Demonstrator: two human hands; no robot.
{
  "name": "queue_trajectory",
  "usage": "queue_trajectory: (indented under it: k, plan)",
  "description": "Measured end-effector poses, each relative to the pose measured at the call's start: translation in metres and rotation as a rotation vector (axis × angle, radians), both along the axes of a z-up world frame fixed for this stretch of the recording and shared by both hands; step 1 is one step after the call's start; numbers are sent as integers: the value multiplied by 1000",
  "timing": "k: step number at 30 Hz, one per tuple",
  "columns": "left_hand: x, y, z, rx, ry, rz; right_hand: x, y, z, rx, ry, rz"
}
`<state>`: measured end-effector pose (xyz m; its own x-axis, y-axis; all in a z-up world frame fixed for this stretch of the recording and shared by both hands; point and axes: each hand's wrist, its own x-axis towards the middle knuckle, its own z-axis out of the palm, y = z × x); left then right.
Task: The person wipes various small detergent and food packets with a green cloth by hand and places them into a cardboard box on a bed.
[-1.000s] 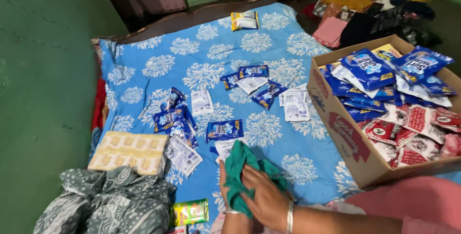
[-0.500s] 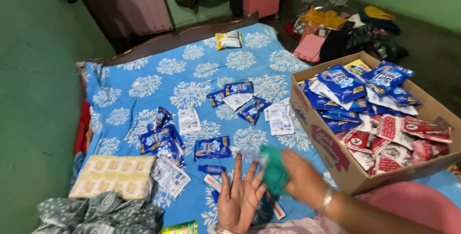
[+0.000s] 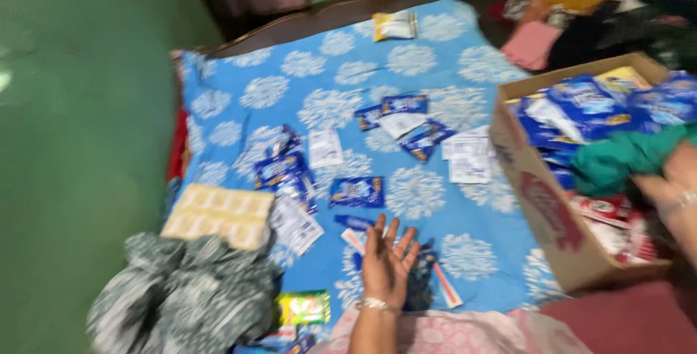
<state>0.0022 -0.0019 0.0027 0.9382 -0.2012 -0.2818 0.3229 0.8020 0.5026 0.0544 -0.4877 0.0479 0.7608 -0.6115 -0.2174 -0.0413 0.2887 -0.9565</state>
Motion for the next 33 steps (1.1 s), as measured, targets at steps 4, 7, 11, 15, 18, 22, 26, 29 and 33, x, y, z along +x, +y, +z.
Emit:
queue_trajectory:
  k: [4, 7, 11, 15, 18, 22, 26, 29, 33]
  plan:
    - [6, 8, -25, 72, 154, 229, -14, 50, 7, 150, -141, 222]
    - [3, 3, -27, 83, 162, 216, -13, 127, -5, -8, 18, 328]
    - [0, 1, -19, 133, 207, 169, 33, 177, -59, 31, 248, 575]
    - [-2, -2, -21, 120, 231, 203, 88, 170, -159, 36, 294, 514]
    - [-4, -3, -23, 136, 243, 204, 116, 142, -193, -684, 395, 233]
    - [-4, -4, -17, 176, 287, 178, 143, 132, -206, -1040, 574, -62]
    - [-5, -5, -12, 166, 286, 169, 159, 132, -214, -975, 669, 108]
    - [-3, -6, -14, 189, 314, 137, 168, 129, -203, -971, 709, 291]
    - [1, -7, -32, 202, 311, 150, 142, 167, -168, -733, 410, 136]
